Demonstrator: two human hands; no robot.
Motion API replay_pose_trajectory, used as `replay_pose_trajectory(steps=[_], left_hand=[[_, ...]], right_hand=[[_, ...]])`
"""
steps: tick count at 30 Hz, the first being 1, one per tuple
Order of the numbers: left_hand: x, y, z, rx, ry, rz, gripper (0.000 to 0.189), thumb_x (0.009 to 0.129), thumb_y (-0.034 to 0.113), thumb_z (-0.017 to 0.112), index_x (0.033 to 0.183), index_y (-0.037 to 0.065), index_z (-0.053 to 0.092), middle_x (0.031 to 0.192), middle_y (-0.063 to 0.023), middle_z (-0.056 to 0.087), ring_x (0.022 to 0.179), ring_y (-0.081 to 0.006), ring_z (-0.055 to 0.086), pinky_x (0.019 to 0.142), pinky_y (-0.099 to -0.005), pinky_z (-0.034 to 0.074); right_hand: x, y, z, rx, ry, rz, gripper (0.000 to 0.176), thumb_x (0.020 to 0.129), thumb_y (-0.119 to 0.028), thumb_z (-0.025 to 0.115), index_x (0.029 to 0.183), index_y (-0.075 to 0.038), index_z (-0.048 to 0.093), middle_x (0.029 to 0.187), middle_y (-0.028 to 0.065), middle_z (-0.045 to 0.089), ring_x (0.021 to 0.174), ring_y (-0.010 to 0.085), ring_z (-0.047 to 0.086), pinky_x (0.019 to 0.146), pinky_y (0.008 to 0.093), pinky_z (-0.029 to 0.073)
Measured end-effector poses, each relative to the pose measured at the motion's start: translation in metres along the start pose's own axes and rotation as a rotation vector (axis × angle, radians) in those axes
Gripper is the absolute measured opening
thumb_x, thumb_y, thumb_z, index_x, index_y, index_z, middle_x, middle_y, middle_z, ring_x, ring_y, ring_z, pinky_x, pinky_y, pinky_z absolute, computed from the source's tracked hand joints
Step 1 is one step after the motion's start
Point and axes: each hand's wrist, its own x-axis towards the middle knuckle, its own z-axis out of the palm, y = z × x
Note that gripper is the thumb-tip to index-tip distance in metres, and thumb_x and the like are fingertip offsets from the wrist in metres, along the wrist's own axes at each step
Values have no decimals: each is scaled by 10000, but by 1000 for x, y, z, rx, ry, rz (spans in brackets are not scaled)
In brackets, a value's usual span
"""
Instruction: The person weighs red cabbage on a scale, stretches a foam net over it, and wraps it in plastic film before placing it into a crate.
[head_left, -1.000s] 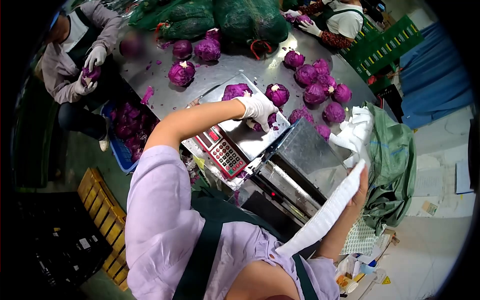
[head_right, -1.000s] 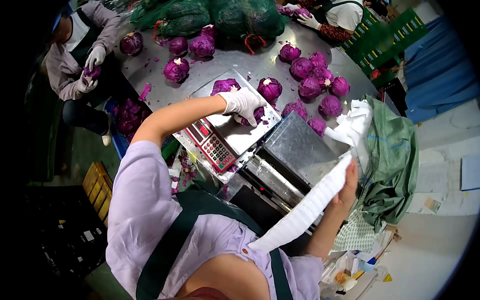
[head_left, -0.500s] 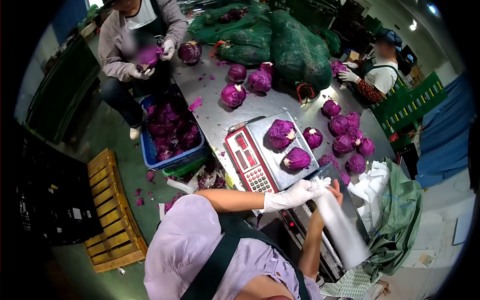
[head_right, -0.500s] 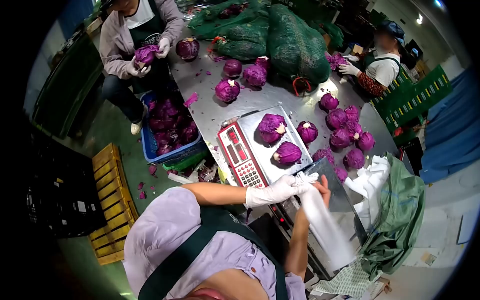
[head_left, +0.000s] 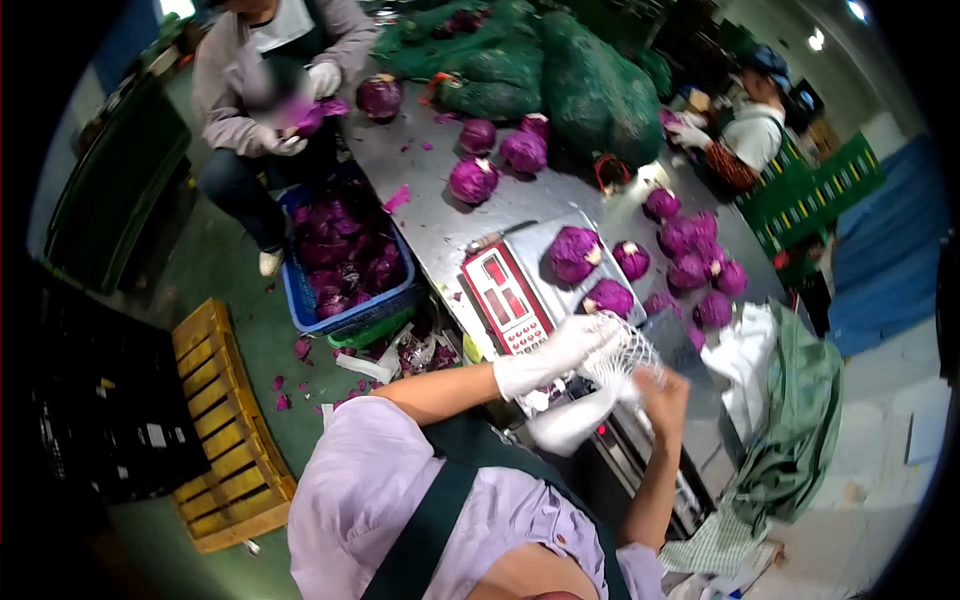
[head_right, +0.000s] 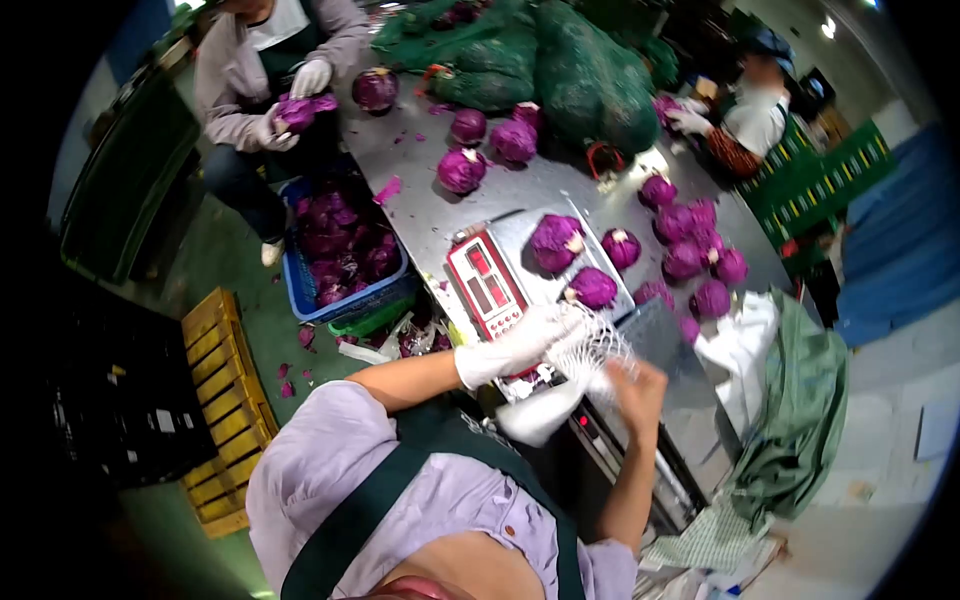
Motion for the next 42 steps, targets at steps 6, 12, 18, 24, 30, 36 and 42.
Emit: replay_pose_trajectory(steps=[6,12,18,24,30,36,42], left_hand=[[-21,36,-24,601,70,-271,185,746,110,680,887,-3,640,784,-14,633,678,-84,568,636,-218,456],[34,69,-125,878,550,169,160,678,-34,619,809,47,661,683,-43,620,602,-68,564,539,-199,437],[89,87,-138,706,469,10,166,734,90,616,850,-20,657,736,-33,627,645,-90,545,593,-222,423],[152,72,-155,1482,568,38,366,754,318,505,955,54,658,930,-203,630,900,-307,604,785,-361,443],[187,42,-213,1428,170,-259,408,817,326,465,999,-6,617,958,-207,630,889,-289,611,775,-359,449],[164,33,-220,50,256,-447,356,899,237,381,962,-46,589,901,-128,645,757,-195,631,697,-302,514],[126,57,-198,-313,163,-524,433,857,280,392,1099,-50,532,1067,-182,587,917,-280,600,881,-384,473]], right_hand=[[36,49,-26,247,500,-49,223,801,33,435,954,28,598,844,102,618,692,137,566,614,256,464],[-2,9,62,814,-93,499,188,806,-90,595,938,39,559,710,6,540,530,72,453,471,218,365],[60,42,77,-130,428,317,320,686,-200,703,875,15,562,789,139,624,665,210,570,583,345,442],[129,70,107,36,673,660,484,772,-290,567,1151,-2,480,1093,251,554,1026,356,542,854,394,422],[132,71,126,436,557,723,343,882,-279,386,1084,-38,521,845,72,598,518,141,529,360,279,356],[126,68,104,932,170,659,311,914,-295,287,953,-111,535,712,-13,582,370,41,373,285,172,160],[139,55,78,1164,-43,597,408,932,-288,292,1105,10,509,978,125,623,803,197,633,593,292,536]])
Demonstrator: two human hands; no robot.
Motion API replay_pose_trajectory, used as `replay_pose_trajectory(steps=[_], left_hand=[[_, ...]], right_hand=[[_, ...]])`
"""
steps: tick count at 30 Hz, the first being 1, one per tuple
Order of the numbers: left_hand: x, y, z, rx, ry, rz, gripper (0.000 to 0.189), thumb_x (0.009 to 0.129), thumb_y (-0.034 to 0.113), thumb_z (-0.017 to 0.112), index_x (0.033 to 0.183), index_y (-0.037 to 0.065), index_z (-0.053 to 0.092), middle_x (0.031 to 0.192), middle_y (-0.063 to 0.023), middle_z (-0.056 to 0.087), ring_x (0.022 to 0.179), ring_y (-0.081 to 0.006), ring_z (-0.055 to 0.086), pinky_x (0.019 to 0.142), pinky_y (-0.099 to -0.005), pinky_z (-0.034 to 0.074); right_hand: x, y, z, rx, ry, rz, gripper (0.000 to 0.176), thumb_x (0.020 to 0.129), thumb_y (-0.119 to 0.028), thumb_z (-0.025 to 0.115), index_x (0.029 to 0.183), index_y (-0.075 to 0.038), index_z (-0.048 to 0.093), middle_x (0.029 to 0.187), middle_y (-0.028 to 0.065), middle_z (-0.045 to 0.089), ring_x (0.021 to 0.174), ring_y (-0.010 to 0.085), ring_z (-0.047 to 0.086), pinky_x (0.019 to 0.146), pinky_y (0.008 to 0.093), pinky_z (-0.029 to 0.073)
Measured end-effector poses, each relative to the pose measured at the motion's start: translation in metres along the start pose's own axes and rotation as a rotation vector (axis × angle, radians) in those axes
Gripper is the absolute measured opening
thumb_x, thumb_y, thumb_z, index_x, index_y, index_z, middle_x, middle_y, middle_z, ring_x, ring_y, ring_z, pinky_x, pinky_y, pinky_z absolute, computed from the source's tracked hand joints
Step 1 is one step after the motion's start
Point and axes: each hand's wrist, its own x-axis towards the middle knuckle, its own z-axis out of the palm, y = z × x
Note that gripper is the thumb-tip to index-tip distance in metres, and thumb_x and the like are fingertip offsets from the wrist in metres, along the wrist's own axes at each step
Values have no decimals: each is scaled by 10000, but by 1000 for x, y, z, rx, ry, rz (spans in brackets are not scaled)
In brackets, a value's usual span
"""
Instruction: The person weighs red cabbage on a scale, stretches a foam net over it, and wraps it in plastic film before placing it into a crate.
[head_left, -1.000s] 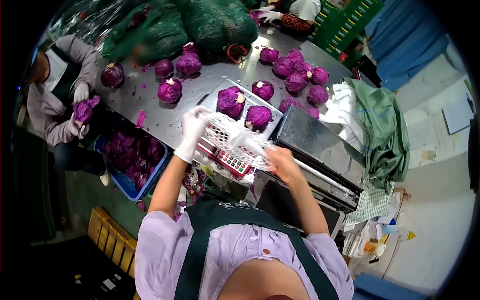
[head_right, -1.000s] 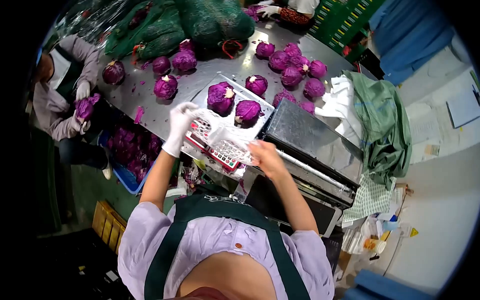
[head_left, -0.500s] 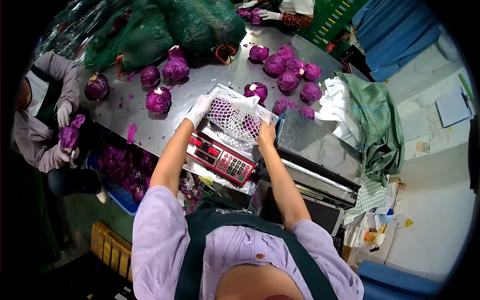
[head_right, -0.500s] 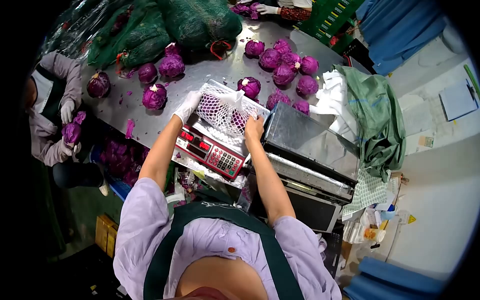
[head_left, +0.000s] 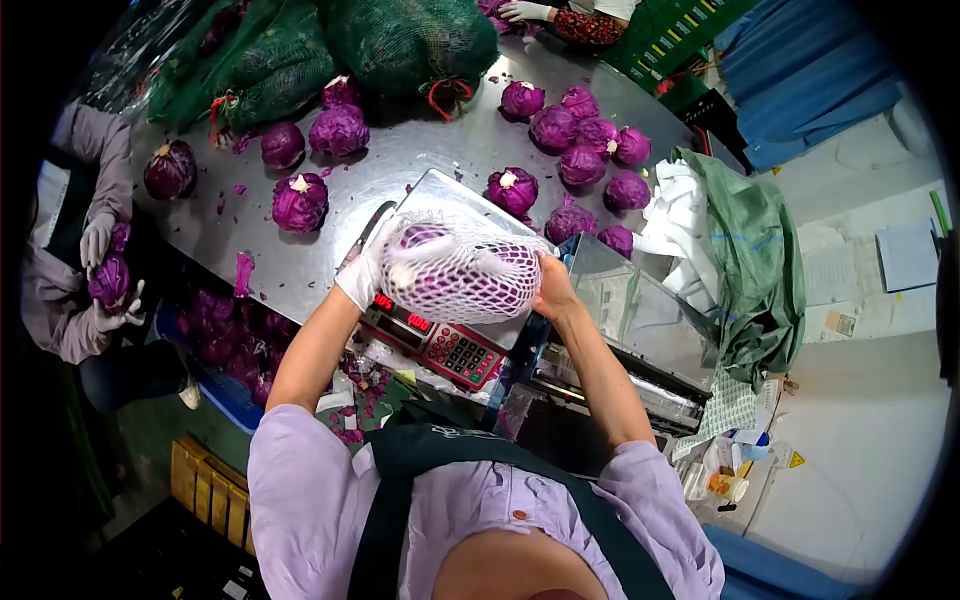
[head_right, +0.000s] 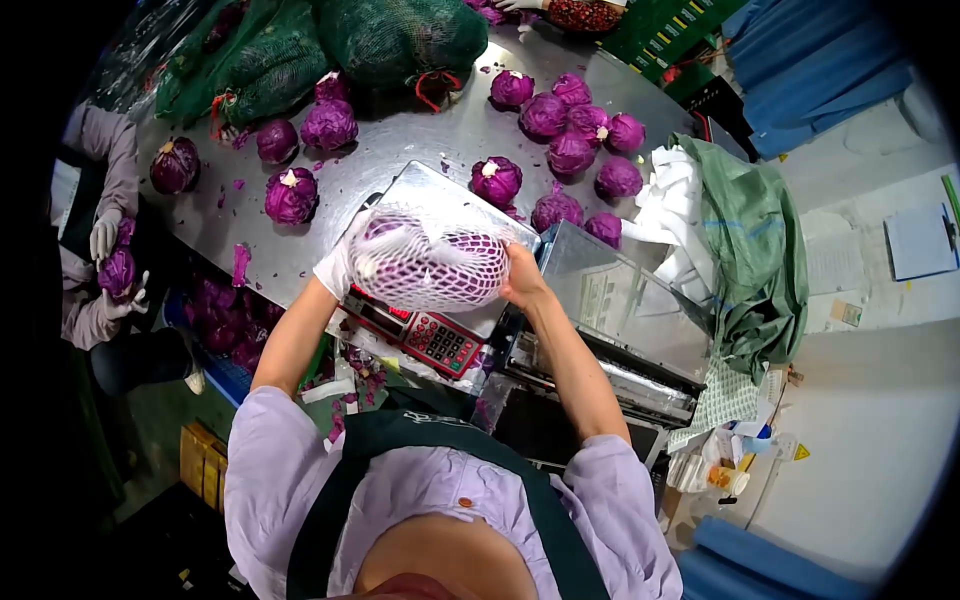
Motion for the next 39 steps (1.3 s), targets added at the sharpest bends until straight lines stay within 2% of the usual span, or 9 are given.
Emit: replay_pose_trajectory(steps=[4,8,11,13,18,25,27,32,39], left_hand=[[28,13,4,110,-224,-133,313,641,139,482,863,-51,595,803,-151,632,727,-257,606,708,-353,505],[36,31,41,906,-466,137,227,537,7,544,725,-86,630,634,-129,588,567,-186,537,555,-261,427],[24,37,72,1187,-467,-8,295,602,19,593,882,-57,647,805,-129,633,711,-187,578,647,-273,453],[19,37,80,1564,-562,257,365,675,105,637,1028,12,622,1040,-112,608,923,-184,563,791,-286,446],[-44,63,90,1540,102,554,433,751,157,632,1165,67,544,1246,-78,481,1082,-207,502,906,-333,410],[-94,-16,59,1827,-85,263,1124,541,238,824,1399,93,112,1392,-197,246,1285,-310,283,1057,-363,245],[-80,-47,58,1881,41,362,1218,517,262,830,1403,92,12,1412,-232,163,1291,-357,249,1052,-354,264],[-75,-68,82,1771,158,611,1101,425,288,862,1339,81,284,1241,-197,387,1169,-346,405,988,-382,348],[-68,-150,179,1849,139,710,1124,475,286,836,1378,122,187,1261,-236,337,1180,-406,352,991,-436,328]], right_hand=[[75,-20,-55,52,-533,171,337,821,-131,388,988,106,559,988,191,617,895,253,611,851,348,476],[81,-69,-11,-816,-520,17,345,578,-31,477,864,107,610,930,206,635,842,225,617,692,263,476],[88,-60,11,-1299,-370,-53,357,562,-31,534,903,30,620,831,135,638,706,199,571,663,239,434],[63,-61,37,-1560,-272,-363,407,582,-50,582,987,-41,615,876,107,618,782,175,566,717,268,445],[32,-84,-12,-1064,21,-543,487,722,-204,681,1161,-43,544,1057,151,597,921,201,596,764,295,477],[-21,-13,-9,-835,-23,25,857,779,-403,647,1385,-58,148,1297,199,376,1115,275,473,764,420,510],[-3,4,-4,-789,50,-96,907,706,-388,717,1354,-31,193,1203,186,467,1030,256,534,721,395,513],[-4,-6,4,-755,97,-385,771,579,-260,812,1211,-30,435,1070,122,570,948,193,568,814,297,454],[-85,-86,-56,-858,-36,-504,706,667,-300,754,1235,-29,434,1064,71,552,958,136,520,820,271,411]])
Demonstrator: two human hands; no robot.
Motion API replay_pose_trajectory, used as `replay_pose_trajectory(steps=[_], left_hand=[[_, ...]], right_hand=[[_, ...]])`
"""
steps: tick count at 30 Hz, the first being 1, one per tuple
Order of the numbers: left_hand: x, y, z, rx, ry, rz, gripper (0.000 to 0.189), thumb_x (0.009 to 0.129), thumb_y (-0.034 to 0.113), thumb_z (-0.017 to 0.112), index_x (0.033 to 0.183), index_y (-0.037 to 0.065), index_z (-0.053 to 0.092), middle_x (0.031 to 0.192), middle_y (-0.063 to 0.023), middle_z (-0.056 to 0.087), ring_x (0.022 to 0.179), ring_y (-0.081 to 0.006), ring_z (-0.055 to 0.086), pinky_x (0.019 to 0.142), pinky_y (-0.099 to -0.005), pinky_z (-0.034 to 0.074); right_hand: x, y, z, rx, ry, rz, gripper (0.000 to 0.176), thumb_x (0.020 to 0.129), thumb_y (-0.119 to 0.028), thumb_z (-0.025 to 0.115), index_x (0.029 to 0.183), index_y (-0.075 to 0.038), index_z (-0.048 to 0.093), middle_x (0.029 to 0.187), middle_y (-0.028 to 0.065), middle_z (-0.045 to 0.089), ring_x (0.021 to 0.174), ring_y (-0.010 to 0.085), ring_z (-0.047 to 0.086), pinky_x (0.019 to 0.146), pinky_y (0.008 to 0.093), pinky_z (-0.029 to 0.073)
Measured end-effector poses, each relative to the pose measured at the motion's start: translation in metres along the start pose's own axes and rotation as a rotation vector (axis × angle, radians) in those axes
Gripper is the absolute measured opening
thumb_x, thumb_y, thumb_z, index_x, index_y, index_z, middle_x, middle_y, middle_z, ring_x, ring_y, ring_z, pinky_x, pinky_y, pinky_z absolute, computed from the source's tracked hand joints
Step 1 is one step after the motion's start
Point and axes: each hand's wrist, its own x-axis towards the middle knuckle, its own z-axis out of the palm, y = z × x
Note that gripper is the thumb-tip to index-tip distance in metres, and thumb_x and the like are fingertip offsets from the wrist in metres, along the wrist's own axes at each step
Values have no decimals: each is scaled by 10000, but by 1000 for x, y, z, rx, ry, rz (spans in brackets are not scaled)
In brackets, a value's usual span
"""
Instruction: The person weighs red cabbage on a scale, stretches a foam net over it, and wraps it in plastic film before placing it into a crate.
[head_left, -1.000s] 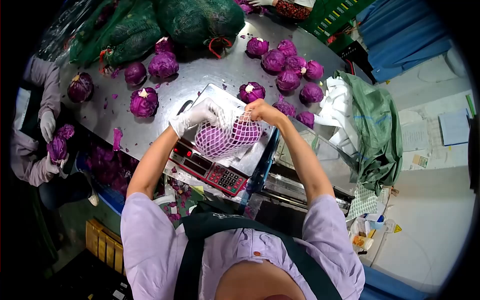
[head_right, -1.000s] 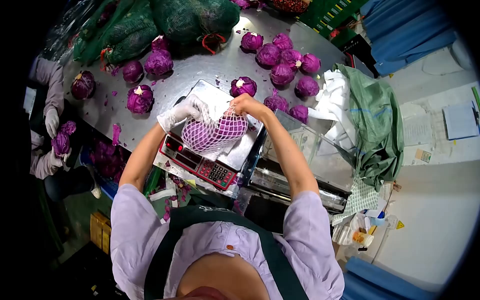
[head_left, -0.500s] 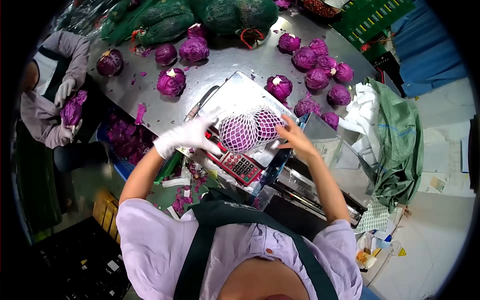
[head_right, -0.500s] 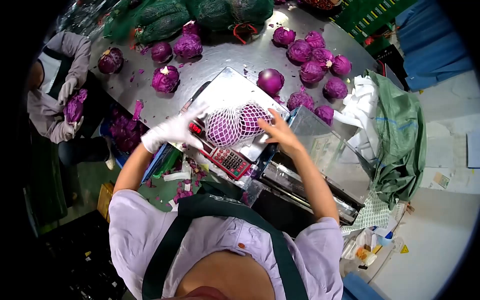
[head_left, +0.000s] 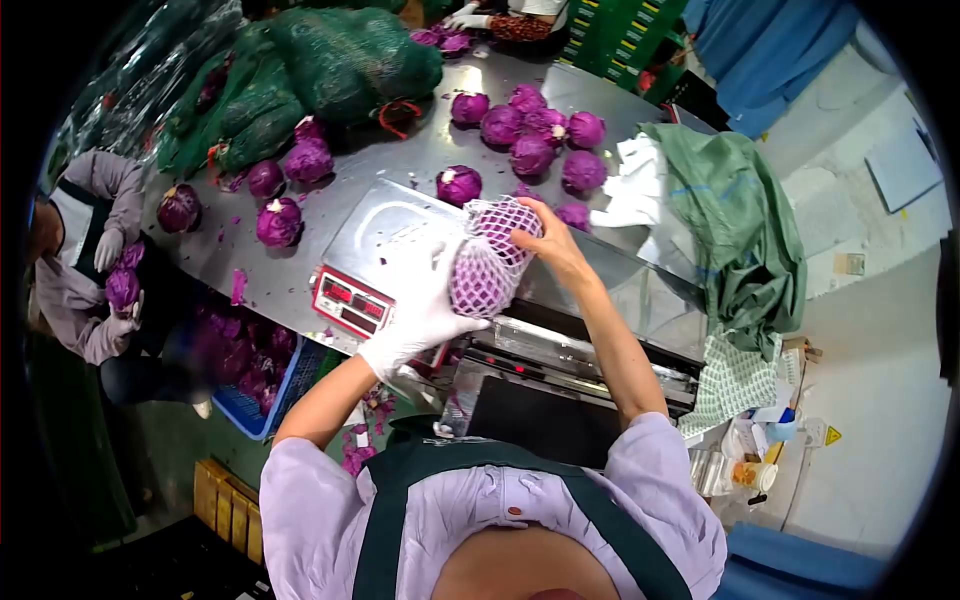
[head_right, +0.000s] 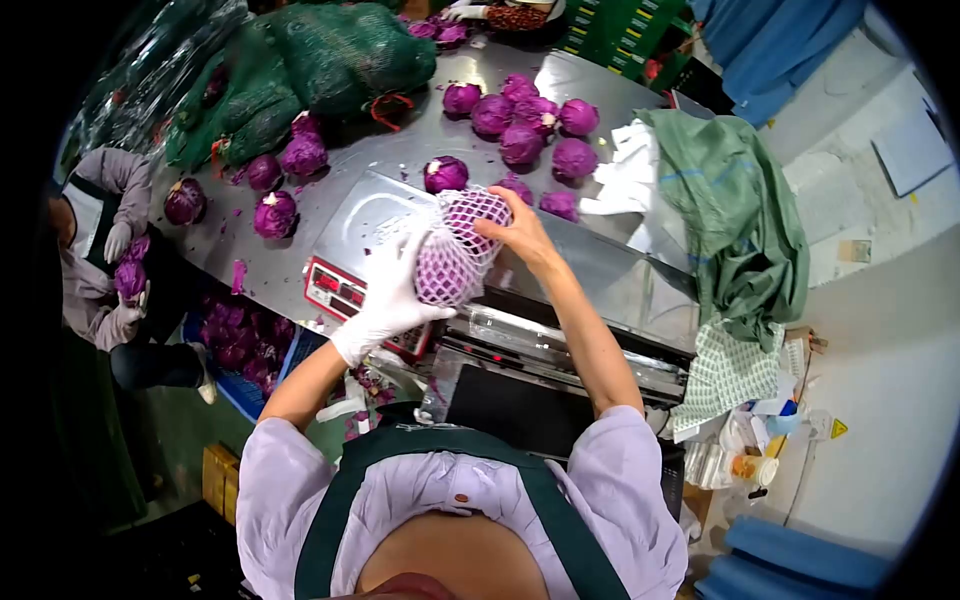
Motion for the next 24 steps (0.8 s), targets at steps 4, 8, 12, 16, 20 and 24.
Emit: replay_pose_trajectory(steps=[4,8,12,16,20,24], left_hand=[[25,57,73,21,-3,172,1155,517,376,810,1392,91,112,1310,-248,301,1174,-409,360,929,-443,386],[56,111,129,-51,-95,96,1135,538,426,787,1389,97,112,1262,-245,341,1147,-403,407,923,-416,400],[62,117,184,-21,-59,164,1099,566,452,765,1359,28,133,1292,-240,296,1158,-404,397,892,-423,424],[63,110,175,-24,-228,178,1078,614,445,747,1363,-4,117,1351,-284,207,1246,-422,285,1000,-405,326],[65,96,142,46,-259,205,952,683,392,702,1390,103,132,1383,-288,190,1151,-447,413,918,-414,417],[51,94,101,456,-371,668,610,750,223,615,1295,91,377,1309,-175,385,902,-311,561,710,-377,490]], right_hand=[[-26,11,-81,-138,116,18,546,713,-313,725,1125,-36,499,944,49,579,841,103,536,729,245,422],[-34,30,-167,-160,98,106,563,697,-310,737,1123,-32,494,950,65,591,863,118,547,755,260,434],[-39,38,-200,-288,-36,194,593,705,-341,713,1170,-67,466,1036,77,547,958,158,509,836,285,381],[-32,59,-212,-310,-133,172,651,741,-400,670,1239,-62,422,1139,124,527,1059,201,487,914,307,359],[-42,65,-232,-498,-73,0,695,779,-492,596,1286,-60,400,1186,202,521,1057,278,534,886,348,408],[-120,8,-233,-804,-13,-154,479,755,-355,648,1133,-82,538,1036,111,604,877,270,598,702,347,481]])
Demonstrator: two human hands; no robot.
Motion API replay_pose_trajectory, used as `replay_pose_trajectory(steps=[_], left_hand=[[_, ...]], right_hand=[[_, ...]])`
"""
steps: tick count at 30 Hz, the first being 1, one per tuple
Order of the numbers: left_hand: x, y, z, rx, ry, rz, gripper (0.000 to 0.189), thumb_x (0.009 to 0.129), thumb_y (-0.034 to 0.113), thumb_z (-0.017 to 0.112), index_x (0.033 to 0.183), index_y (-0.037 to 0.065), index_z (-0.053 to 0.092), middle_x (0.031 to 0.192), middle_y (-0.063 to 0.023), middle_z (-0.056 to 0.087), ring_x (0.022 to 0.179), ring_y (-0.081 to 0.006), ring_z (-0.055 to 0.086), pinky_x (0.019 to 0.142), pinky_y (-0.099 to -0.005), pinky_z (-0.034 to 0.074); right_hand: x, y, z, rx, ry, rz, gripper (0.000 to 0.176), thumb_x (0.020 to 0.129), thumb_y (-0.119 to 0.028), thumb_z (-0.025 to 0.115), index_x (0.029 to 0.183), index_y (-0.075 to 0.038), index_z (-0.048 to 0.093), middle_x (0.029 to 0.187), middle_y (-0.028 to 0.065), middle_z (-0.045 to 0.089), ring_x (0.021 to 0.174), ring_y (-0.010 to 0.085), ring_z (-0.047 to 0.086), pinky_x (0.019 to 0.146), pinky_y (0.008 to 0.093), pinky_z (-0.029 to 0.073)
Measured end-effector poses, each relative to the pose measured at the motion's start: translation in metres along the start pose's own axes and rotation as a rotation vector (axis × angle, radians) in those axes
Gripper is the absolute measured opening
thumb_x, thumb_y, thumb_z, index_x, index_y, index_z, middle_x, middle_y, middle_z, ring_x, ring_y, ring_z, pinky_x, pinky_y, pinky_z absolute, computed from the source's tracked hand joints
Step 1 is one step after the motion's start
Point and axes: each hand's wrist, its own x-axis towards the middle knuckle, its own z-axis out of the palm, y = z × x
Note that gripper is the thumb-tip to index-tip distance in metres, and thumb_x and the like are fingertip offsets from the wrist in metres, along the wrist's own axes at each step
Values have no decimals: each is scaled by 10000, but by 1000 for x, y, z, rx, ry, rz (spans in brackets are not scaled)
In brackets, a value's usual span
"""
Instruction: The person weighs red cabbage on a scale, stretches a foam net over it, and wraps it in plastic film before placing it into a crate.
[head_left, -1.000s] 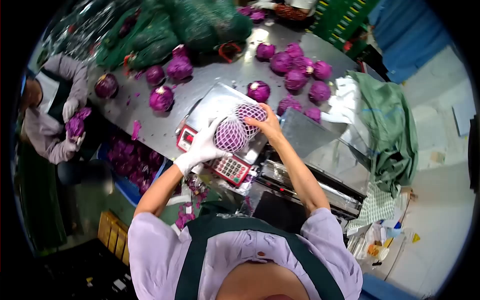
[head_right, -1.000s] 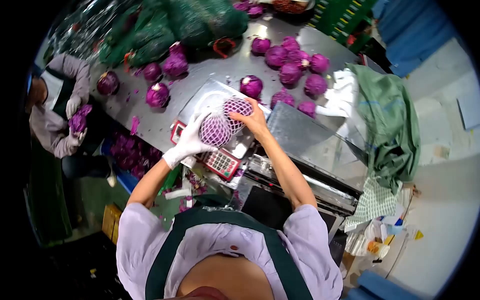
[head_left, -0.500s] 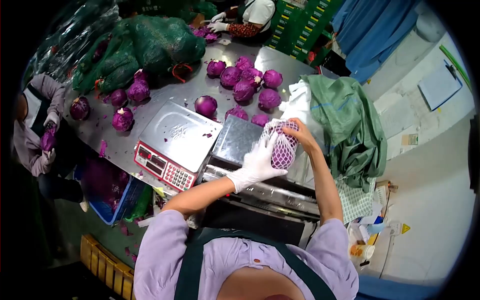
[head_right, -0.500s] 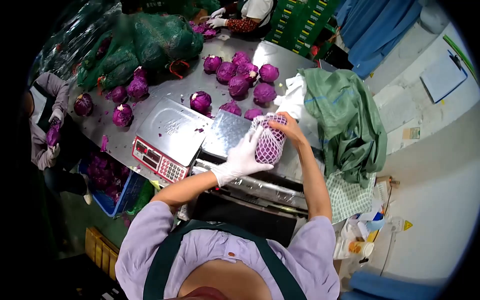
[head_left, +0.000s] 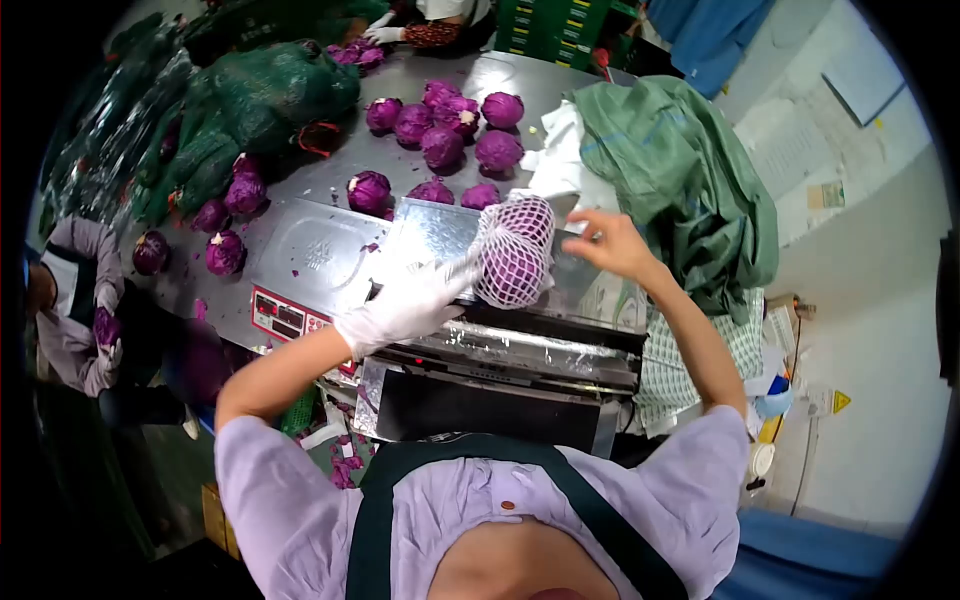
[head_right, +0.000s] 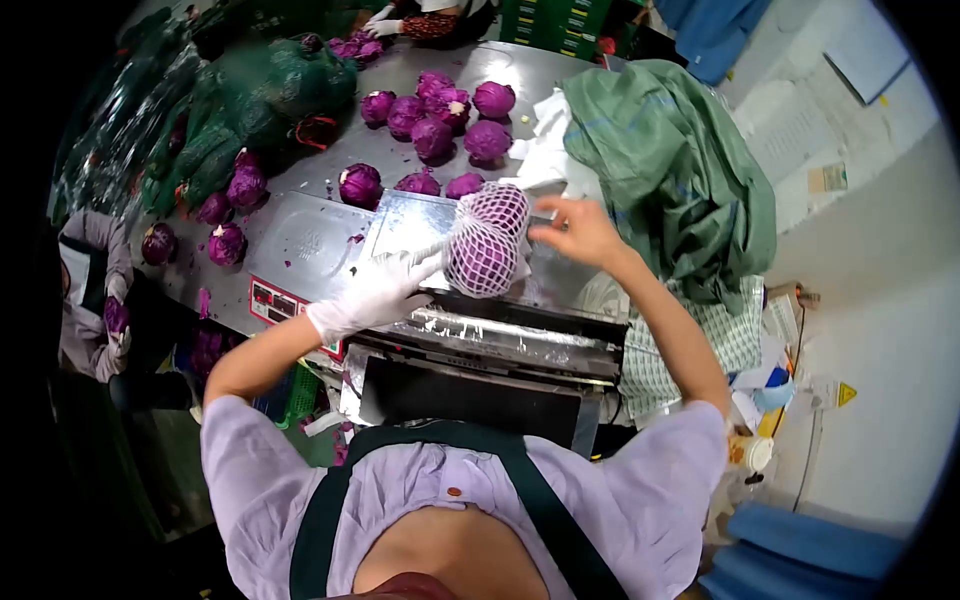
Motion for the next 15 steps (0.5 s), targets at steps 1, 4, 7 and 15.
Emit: replay_pose_trajectory(steps=[1,4,7,15], left_hand=[[-8,-3,-5,201,-174,184,550,764,200,585,1274,94,411,1301,-158,403,844,-276,571,663,-365,494],[-33,-12,12,451,-241,463,479,786,179,528,1247,82,439,1313,-124,399,724,-227,547,586,-329,474],[-40,-25,27,339,-170,489,423,822,194,508,1214,45,452,806,-97,570,484,-198,466,427,-307,401],[-75,1,27,-1020,-206,-689,144,894,148,509,944,41,591,798,-55,615,568,-81,540,527,-232,470]], right_hand=[[-20,-6,-1,-173,-115,-60,397,733,-281,678,1071,-98,576,998,65,614,870,236,587,645,329,488],[-74,-19,23,-584,-208,-560,339,693,-208,638,1011,-118,562,1088,73,558,869,236,541,602,359,510],[-103,-3,66,-664,-164,-758,278,742,-173,545,1009,-96,554,1135,64,517,832,193,517,551,320,477],[-159,7,94,-82,97,-291,168,735,5,551,869,-85,595,789,65,620,673,198,568,613,305,480]])
